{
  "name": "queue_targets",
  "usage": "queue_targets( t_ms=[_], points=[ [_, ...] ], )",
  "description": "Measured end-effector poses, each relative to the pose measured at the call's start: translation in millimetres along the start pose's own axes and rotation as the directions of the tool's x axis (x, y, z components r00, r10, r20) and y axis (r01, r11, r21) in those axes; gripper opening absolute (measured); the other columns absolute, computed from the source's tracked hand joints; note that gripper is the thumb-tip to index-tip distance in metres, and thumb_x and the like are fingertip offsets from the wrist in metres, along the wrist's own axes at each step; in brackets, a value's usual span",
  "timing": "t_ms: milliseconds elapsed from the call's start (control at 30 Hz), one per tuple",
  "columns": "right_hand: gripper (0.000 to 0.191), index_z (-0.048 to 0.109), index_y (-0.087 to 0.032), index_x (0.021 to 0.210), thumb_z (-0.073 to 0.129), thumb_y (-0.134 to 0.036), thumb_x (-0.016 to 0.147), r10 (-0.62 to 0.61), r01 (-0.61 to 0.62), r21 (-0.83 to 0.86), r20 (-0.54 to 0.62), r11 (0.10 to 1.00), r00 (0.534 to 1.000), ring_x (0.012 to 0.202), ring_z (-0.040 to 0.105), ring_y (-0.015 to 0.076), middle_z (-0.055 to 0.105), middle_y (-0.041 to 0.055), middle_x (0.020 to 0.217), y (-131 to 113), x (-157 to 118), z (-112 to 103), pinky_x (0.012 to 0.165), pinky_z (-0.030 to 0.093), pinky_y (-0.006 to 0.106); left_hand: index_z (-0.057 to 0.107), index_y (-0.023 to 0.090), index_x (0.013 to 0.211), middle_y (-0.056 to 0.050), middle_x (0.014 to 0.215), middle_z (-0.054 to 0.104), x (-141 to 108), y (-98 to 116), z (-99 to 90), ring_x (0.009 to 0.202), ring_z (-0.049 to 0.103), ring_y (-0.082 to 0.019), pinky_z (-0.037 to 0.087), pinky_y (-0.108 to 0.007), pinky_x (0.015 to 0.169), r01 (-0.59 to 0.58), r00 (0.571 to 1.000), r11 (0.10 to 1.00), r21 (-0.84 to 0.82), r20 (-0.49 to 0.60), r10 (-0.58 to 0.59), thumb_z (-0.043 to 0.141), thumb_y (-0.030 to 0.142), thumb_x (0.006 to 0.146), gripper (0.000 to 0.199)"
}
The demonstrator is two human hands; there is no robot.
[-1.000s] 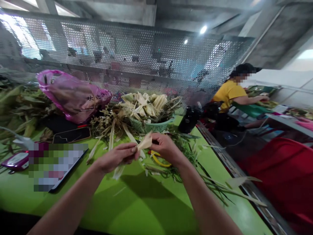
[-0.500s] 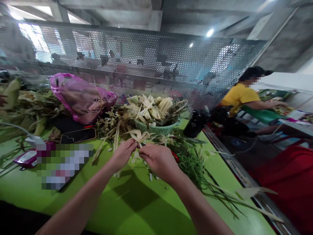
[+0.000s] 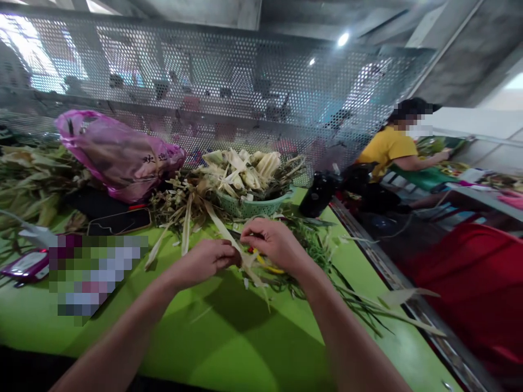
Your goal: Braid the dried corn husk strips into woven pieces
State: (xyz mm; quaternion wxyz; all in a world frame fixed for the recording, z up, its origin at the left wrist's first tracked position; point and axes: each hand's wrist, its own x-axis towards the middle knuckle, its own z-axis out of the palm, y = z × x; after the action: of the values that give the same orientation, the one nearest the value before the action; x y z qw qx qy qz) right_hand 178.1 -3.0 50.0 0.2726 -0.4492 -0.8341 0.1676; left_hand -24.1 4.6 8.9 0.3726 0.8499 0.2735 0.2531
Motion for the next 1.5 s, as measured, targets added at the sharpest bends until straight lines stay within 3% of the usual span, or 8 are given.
queue_targets(
  t_ms=[167,333,533,800,900,1100,1333,1500],
  points=[
    [0.019,0.065,-0.017,0.077,0.057,-0.034,0.081,0.142,-0.134,0.32,-0.003,0.938,0.99,0.068,0.057,0.0154,0.064,0.0019,0.074,14,5,8,0.063,0.044,0.026,0.062,0.014,0.085,0.001,0.069,0.049,1,2,-4.9,0.059,0.039,-0.008,0.03,-0.02,0.056,0.121,0.963,0.836,-0.536,-0.142,-0.23,0.047,0.041,0.087,0.031],
    [0.023,0.066,-0.017,0.076,0.055,-0.036,0.084,0.12,-0.115,0.212,-0.01,0.97,0.993,0.065,0.054,0.0146,0.06,0.0003,0.067,4,5,22,0.062,0.042,0.025,0.059,0.015,0.083,0.005,0.06,0.036,5,-6,-3.7,0.051,0.029,-0.007,0.023,-0.021,0.05,0.179,0.851,0.712,-0.679,-0.256,-0.458,0.05,0.041,0.083,0.028],
    [0.021,0.066,-0.02,0.082,0.049,-0.03,0.089,-0.02,0.02,-0.019,-0.017,1.0,1.0,0.069,0.057,0.015,0.065,0.0023,0.075,-21,0,28,0.065,0.041,0.024,0.06,0.015,0.079,0.0,0.071,0.055,11,-14,-2.6,0.067,0.048,-0.012,0.036,-0.024,0.065,0.204,0.806,0.86,-0.468,-0.418,-0.419,0.045,0.03,0.084,0.022],
    [0.02,0.065,-0.021,0.084,0.047,-0.025,0.091,-0.089,0.092,-0.113,0.028,0.989,0.996,0.069,0.058,0.0146,0.063,0.0016,0.073,-31,-3,32,0.064,0.04,0.024,0.054,0.018,0.073,-0.002,0.069,0.055,0,-18,3.4,0.064,0.046,-0.014,0.032,-0.026,0.062,0.242,0.871,0.964,0.107,-0.462,-0.168,0.034,0.028,0.089,0.027],
    [0.019,0.067,-0.021,0.085,0.05,-0.027,0.09,-0.099,0.1,-0.128,0.011,0.987,0.995,0.071,0.059,0.0146,0.066,0.0022,0.077,-26,-3,23,0.066,0.041,0.024,0.06,0.018,0.075,-0.005,0.074,0.059,-2,-16,3.9,0.068,0.05,-0.016,0.033,-0.027,0.065,0.165,0.947,0.957,0.24,-0.31,-0.086,0.038,0.025,0.088,0.027],
    [0.02,0.068,-0.018,0.08,0.057,-0.034,0.083,0.09,-0.079,0.163,-0.062,0.983,0.994,0.071,0.059,0.0164,0.067,0.0032,0.077,9,4,7,0.066,0.045,0.026,0.065,0.017,0.084,-0.004,0.083,0.063,2,-3,0.1,0.077,0.054,-0.015,0.038,-0.025,0.071,0.018,1.0,0.976,-0.218,-0.008,-0.021,0.051,0.028,0.084,0.018],
    [0.017,0.068,-0.017,0.077,0.059,-0.031,0.08,0.153,-0.144,0.254,-0.016,0.956,0.988,0.067,0.058,0.0153,0.065,0.0009,0.071,15,6,19,0.066,0.044,0.026,0.059,0.015,0.086,0.006,0.061,0.035,4,-6,-3.4,0.049,0.027,-0.006,0.023,-0.02,0.048,0.118,0.898,0.707,-0.698,-0.228,-0.375,0.052,0.047,0.083,0.032],
    [0.015,0.067,-0.02,0.079,0.055,-0.026,0.086,0.005,-0.005,-0.009,-0.016,1.0,1.0,0.069,0.057,0.0147,0.063,0.0014,0.073,-13,0,23,0.064,0.041,0.025,0.06,0.014,0.083,0.005,0.061,0.043,9,-13,-2.9,0.053,0.036,-0.008,0.029,-0.022,0.053,0.185,0.833,0.768,-0.613,-0.317,-0.453,0.052,0.041,0.082,0.028]
  ],
)
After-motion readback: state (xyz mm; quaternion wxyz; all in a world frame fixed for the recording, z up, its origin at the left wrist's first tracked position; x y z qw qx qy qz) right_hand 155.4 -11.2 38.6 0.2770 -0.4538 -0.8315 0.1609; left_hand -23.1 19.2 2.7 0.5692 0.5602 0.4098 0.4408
